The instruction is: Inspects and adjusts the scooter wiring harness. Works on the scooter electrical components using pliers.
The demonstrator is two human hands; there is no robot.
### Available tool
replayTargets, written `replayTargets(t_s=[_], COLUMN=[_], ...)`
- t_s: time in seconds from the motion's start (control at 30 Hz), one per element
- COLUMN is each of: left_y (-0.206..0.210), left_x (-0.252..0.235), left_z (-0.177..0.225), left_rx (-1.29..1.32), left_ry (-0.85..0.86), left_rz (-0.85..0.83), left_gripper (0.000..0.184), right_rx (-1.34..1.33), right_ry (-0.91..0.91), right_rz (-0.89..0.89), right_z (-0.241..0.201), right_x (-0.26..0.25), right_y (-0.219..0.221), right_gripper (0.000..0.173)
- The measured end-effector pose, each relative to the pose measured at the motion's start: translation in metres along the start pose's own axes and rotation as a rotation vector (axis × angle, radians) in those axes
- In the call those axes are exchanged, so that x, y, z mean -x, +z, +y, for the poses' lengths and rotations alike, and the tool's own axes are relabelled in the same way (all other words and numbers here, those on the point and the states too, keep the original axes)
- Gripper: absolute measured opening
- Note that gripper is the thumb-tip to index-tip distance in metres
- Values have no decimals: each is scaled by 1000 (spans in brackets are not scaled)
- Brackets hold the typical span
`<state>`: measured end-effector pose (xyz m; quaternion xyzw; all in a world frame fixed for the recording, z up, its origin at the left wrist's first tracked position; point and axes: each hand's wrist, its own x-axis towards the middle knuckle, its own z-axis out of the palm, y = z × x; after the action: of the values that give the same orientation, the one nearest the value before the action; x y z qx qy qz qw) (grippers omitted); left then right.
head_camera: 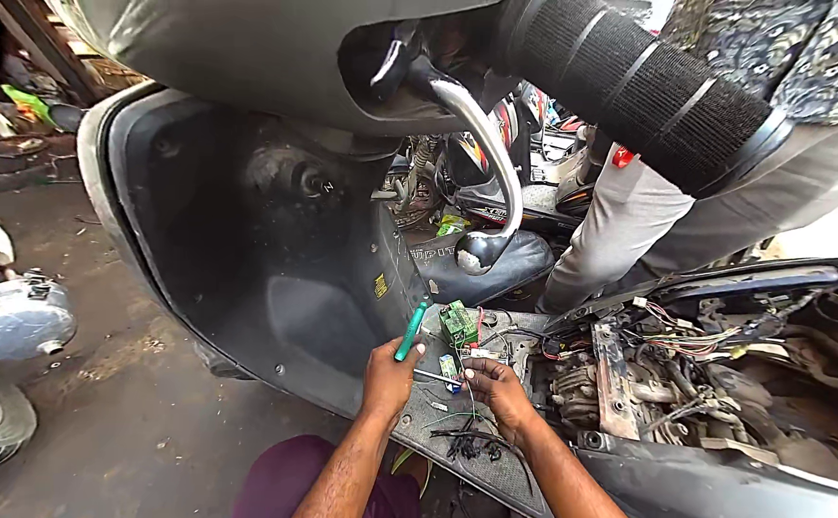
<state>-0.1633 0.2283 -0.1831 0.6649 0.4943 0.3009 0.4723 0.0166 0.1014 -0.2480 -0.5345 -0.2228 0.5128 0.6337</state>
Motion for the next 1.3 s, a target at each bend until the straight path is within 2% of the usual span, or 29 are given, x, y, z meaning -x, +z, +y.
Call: replayTargets(t_s=[0.13, 0.37, 0.47, 0.67, 0.7, 0.77, 0.87, 0.9, 1.0, 1.07, 1.1, 1.23, 1.3], left_y=[14, 21, 22, 19, 15, 7, 2, 3, 11, 22, 28, 47, 53], left_x=[6, 9, 11, 10, 9, 8, 8, 8, 11, 19, 23, 37, 41], left_z=[1, 8, 16, 24, 26, 32, 34, 32, 28, 29, 30, 35, 37], left_rx=[281, 399, 427, 429, 410, 377, 400, 413, 465, 503, 513, 551, 542], left_ry=[-135, -209, -160, 4, 47, 114, 143, 139, 111, 125, 143, 220, 267], left_rz=[-139, -260, -169, 177, 236, 328, 297, 255, 84, -21, -69, -218, -245], left_gripper=[21, 19, 16, 14, 14, 17, 24, 25, 31, 35, 35, 29, 26], right_rx=[-17, -49, -144, -337, -280, -6, 612, 724, 680, 637, 621, 338, 219], right_ry=[-16, -41, -58, -32, -44, -85, -122, -166, -457, -568, -555, -219, -132], right_rz=[-71, -124, -34, 181, 231, 353, 471, 517, 626, 537, 430, -33, -87], right_z=[-8, -8, -5, 11, 18, 36, 54, 51, 18, -13, -26, -55, -60], right_x=[14, 29, 33, 33, 33, 30, 28, 29, 36, 45, 50, 66, 73], right_y=[6, 24, 29, 24, 21, 13, -4, -4, 10, 23, 28, 37, 30], right_gripper=[25, 24, 25, 25, 24, 19, 19, 21, 26, 28, 30, 36, 34])
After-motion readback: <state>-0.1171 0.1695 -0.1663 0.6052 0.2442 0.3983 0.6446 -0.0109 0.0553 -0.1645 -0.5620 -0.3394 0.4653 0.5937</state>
